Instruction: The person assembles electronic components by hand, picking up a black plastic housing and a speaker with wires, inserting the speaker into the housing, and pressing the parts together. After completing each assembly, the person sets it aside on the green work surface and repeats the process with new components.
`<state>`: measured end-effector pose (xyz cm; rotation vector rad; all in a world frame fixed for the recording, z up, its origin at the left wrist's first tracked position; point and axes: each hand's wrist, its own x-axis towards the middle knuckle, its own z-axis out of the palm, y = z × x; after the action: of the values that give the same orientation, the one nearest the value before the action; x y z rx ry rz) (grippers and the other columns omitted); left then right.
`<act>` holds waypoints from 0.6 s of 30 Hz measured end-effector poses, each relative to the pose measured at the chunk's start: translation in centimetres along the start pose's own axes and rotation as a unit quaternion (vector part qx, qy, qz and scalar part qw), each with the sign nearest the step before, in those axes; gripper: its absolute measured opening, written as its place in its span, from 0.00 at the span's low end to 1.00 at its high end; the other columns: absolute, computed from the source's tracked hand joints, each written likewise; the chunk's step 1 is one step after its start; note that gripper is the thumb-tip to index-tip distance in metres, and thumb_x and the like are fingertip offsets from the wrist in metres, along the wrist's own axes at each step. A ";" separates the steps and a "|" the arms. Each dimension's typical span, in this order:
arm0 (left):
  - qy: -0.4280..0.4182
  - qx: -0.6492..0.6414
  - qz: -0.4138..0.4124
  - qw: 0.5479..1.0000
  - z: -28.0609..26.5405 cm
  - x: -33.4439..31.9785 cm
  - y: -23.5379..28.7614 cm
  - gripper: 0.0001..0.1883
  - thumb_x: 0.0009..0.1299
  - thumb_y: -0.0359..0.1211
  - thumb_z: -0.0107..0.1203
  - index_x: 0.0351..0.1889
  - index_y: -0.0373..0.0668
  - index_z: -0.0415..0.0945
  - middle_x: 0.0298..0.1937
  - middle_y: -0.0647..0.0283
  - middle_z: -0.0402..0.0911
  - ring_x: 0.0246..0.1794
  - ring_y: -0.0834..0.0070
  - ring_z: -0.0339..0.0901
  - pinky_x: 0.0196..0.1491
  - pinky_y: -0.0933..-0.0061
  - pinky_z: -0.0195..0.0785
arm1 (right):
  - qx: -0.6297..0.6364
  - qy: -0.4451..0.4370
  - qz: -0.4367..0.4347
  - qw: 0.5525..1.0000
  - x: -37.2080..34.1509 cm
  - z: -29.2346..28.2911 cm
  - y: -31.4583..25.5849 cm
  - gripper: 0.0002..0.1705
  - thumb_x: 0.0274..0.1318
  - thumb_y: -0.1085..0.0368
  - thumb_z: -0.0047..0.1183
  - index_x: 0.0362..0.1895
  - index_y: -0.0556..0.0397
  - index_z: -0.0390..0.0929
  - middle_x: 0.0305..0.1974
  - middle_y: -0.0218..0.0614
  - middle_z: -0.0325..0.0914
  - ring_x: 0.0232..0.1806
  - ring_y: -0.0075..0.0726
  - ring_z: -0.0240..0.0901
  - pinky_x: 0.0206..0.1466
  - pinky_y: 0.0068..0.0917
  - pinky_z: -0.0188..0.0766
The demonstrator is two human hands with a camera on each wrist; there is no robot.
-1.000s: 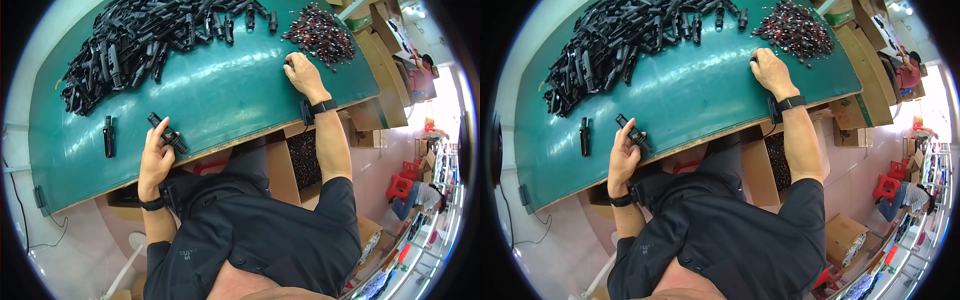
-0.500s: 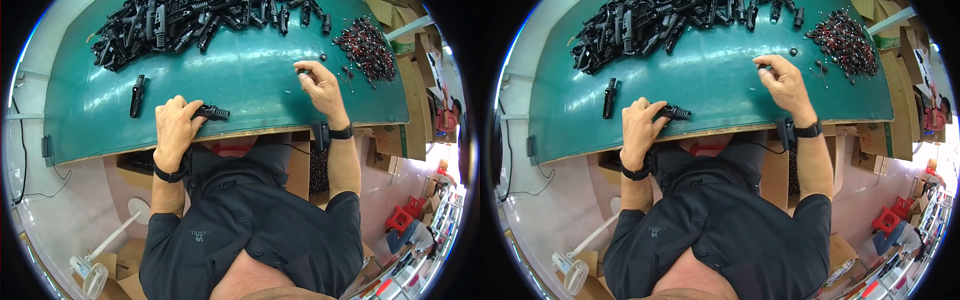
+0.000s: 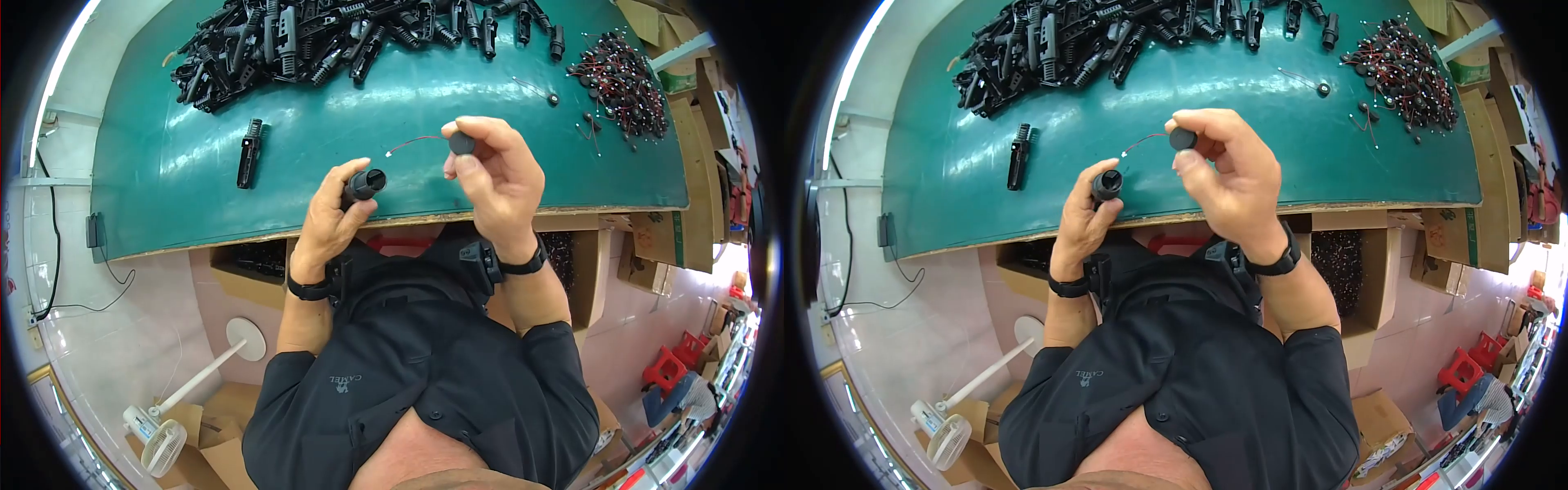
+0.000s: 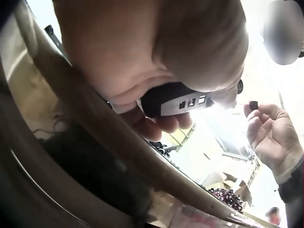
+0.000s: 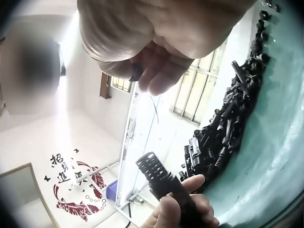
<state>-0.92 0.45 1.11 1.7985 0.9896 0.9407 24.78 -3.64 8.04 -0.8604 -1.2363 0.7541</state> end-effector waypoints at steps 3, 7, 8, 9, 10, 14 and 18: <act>-0.017 -0.007 0.064 0.998 0.2 0.0 -0.1 0.30 0.78 0.53 0.64 0.68 0.43 0.76 0.53 0.60 0.78 0.50 0.69 0.75 0.57 0.69 0.69 | -0.111 -0.027 -0.098 0.989 -0.6 0.7 -1.1 0.15 0.69 0.77 0.56 0.58 0.63 0.79 0.54 0.49 0.84 0.42 0.32 0.83 0.45 0.29 0.83; -0.022 -0.047 0.039 0.998 -0.1 -0.5 -0.7 0.33 0.79 0.60 0.58 0.69 0.42 0.76 0.55 0.60 0.76 0.53 0.69 0.73 0.58 0.69 0.68 | -0.166 -0.061 -0.253 0.951 -1.3 1.4 -1.8 0.15 0.67 0.76 0.59 0.57 0.62 0.80 0.52 0.52 0.84 0.42 0.38 0.85 0.43 0.32 0.85; -0.025 -0.046 0.039 0.998 -0.1 -0.5 -0.9 0.33 0.79 0.60 0.58 0.69 0.42 0.76 0.55 0.60 0.76 0.53 0.69 0.73 0.58 0.69 0.68 | -0.167 -0.070 -0.269 0.946 -1.7 1.6 -1.8 0.15 0.66 0.76 0.60 0.56 0.61 0.81 0.52 0.52 0.84 0.41 0.39 0.85 0.41 0.32 0.85; -0.022 -0.057 0.041 0.997 -0.1 -0.6 -1.2 0.33 0.79 0.59 0.59 0.68 0.42 0.76 0.54 0.60 0.76 0.53 0.69 0.73 0.58 0.69 0.68 | -0.168 -0.080 -0.284 0.941 -2.0 1.7 -1.9 0.15 0.65 0.77 0.61 0.55 0.61 0.81 0.51 0.51 0.85 0.40 0.41 0.86 0.40 0.33 0.85; -0.019 -0.068 0.042 0.997 0.0 -0.7 -1.3 0.33 0.79 0.59 0.59 0.68 0.42 0.76 0.54 0.61 0.76 0.53 0.69 0.73 0.59 0.69 0.68 | -0.169 -0.089 -0.299 0.935 -2.3 1.8 -1.8 0.15 0.64 0.77 0.62 0.54 0.60 0.82 0.51 0.51 0.85 0.40 0.43 0.86 0.38 0.33 0.84; -0.019 -0.078 0.054 0.995 0.0 -0.9 -1.7 0.33 0.78 0.59 0.61 0.67 0.42 0.76 0.54 0.61 0.76 0.54 0.69 0.72 0.59 0.68 0.68 | -0.174 -0.103 -0.316 0.927 -2.9 2.1 -0.6 0.16 0.60 0.78 0.63 0.53 0.59 0.83 0.51 0.49 0.85 0.35 0.42 0.85 0.34 0.33 0.83; -0.020 -0.081 0.067 0.994 0.0 -1.1 -1.7 0.32 0.77 0.58 0.62 0.66 0.42 0.77 0.54 0.62 0.75 0.54 0.70 0.72 0.58 0.69 0.68 | -0.164 -0.092 -0.331 0.925 -3.3 2.5 0.1 0.19 0.56 0.79 0.64 0.53 0.58 0.84 0.51 0.48 0.85 0.32 0.40 0.84 0.33 0.32 0.82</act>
<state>-1.77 0.05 -0.68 1.7553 0.7529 1.0326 21.70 -6.06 6.69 -0.5749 -1.7249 0.0770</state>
